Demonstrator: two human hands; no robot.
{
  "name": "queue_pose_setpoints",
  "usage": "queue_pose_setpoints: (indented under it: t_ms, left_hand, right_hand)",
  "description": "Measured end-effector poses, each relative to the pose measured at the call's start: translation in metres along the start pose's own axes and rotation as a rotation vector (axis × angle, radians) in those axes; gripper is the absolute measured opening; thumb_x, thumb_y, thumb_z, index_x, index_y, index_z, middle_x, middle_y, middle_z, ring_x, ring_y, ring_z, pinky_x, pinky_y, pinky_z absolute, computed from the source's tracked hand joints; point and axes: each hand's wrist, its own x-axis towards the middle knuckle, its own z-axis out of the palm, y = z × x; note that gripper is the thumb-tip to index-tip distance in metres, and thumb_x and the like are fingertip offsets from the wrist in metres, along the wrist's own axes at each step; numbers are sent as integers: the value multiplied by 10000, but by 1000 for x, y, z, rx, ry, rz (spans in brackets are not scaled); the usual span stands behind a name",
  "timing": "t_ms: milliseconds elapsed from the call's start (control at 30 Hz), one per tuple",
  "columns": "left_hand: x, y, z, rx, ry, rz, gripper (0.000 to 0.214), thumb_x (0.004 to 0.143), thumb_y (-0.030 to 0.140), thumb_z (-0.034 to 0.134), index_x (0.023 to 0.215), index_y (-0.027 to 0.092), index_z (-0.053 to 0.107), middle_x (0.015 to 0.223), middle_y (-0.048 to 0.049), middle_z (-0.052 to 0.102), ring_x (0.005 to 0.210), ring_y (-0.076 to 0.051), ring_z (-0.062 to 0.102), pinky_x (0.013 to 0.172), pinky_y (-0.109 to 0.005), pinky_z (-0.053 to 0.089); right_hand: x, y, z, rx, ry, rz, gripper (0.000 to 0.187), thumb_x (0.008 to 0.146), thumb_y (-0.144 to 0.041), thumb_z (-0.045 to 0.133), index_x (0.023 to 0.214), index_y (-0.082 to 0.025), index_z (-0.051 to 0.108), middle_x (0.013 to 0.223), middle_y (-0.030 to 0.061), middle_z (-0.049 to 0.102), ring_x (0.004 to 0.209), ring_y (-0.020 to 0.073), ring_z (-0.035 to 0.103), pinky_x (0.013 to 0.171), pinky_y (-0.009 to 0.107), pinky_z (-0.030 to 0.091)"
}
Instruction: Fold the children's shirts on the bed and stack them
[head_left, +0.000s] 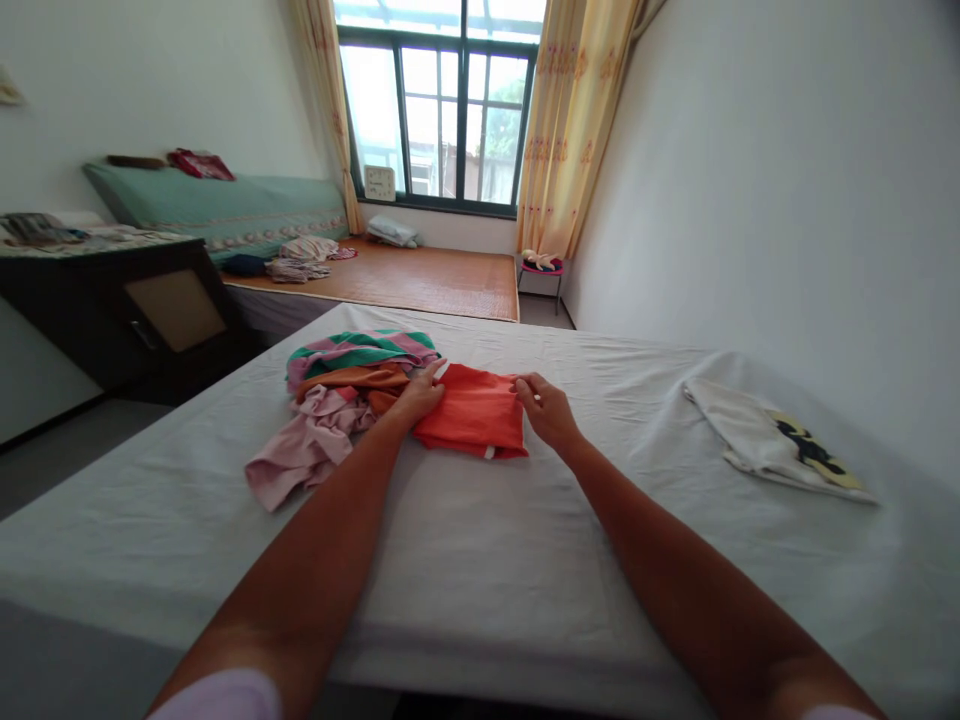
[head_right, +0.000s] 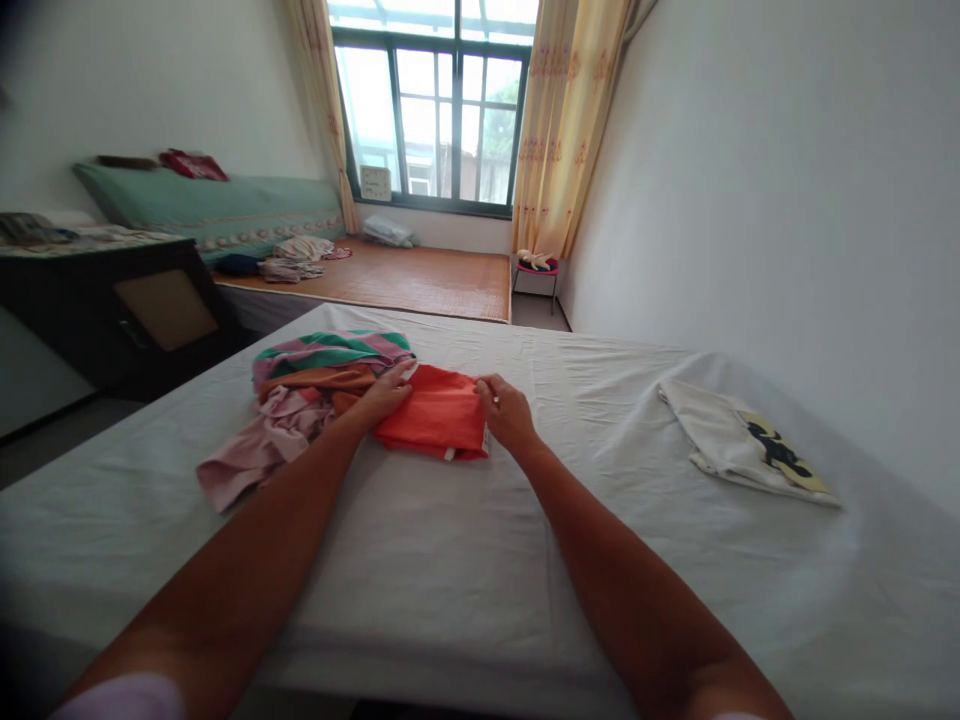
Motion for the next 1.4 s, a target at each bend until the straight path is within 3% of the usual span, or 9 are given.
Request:
queue_pose_setpoints:
  t_ms: [167, 233, 400, 533, 767, 867, 1033, 1200, 1400]
  left_hand:
    - [-4, 19, 7, 402, 156, 271, 426, 837, 167, 420, 1207, 168, 630, 1264, -98, 581, 1221, -224, 496, 1106, -360, 356]
    - [-6, 23, 17, 434, 84, 387, 406, 893, 213, 375, 1208, 195, 631, 1308, -72, 567, 1255, -203, 471, 1131, -366, 323]
    - [-4, 7, 35, 496, -243, 419, 493, 978, 366, 229, 1325, 199, 538, 1399, -45, 530, 1341, -178, 403, 1164, -391, 250]
    - [1, -9, 34, 514, -235, 278, 557, 980, 439, 175, 1396, 207, 463, 1474, -36, 446, 1396, -166, 325, 1188, -385, 178]
    - [1, -14, 37, 510, -168, 272, 518, 976, 455, 201, 1367, 286, 495, 1429, 15, 500, 1382, -176, 353, 1178, -389, 204]
    - [1, -14, 40, 523, -147, 246, 507, 976, 449, 213, 1359, 286, 503, 1428, 11, 502, 1386, -182, 346, 1175, -397, 207]
    - [3, -13, 42, 551, -111, 176, 508, 972, 425, 260, 1344, 204, 524, 1448, -65, 477, 1397, -232, 328, 1166, -425, 212]
    - [2, -6, 43, 540, -103, 161, 481, 977, 370, 266, 1301, 173, 560, 1406, -86, 519, 1363, -227, 378, 1158, -412, 229]
    - [-3, 11, 53, 481, -73, 200, 435, 980, 297, 269, 1179, 175, 637, 1316, -93, 591, 1293, -207, 449, 1159, -421, 226]
  right_hand:
    - [-16, -9, 15, -316, -161, -332, 384, 969, -367, 385, 1253, -199, 581, 1287, 97, 611, 1267, 236, 466, 1076, 415, 348]
    - [-21, -8, 24, -422, -289, -386, 465, 965, -401, 393, 1360, -184, 506, 1415, 101, 509, 1363, 247, 359, 1130, 443, 258]
    - [-27, 2, 36, -530, -413, -265, 627, 964, -506, 335, 1487, -160, 330, 1546, 87, 311, 1436, 234, 227, 1171, 429, 142]
    - [-19, 19, 33, -495, -391, -123, 661, 965, -547, 279, 1492, -150, 320, 1551, 92, 299, 1436, 228, 235, 1169, 397, 160]
    - [-9, 48, 33, -382, -287, 63, 659, 956, -471, 355, 1442, -27, 370, 1523, 195, 319, 1433, 259, 241, 1177, 390, 159]
    - [-10, 49, 34, -254, -180, 135, 679, 892, -446, 491, 1434, -54, 375, 1497, 209, 359, 1415, 287, 281, 1166, 435, 202]
    - [-13, 38, 27, 193, -68, 242, 642, 770, -424, 663, 1344, -197, 486, 1367, 113, 542, 1278, 281, 483, 1088, 441, 372]
    - [-17, 18, 22, 818, -157, 466, 518, 675, -434, 770, 1090, -164, 614, 1103, 93, 698, 1021, 259, 657, 902, 402, 536]
    - [-19, 1, 16, 1006, -200, 593, 475, 641, -392, 812, 1023, -170, 639, 989, 80, 731, 894, 237, 693, 758, 352, 587]
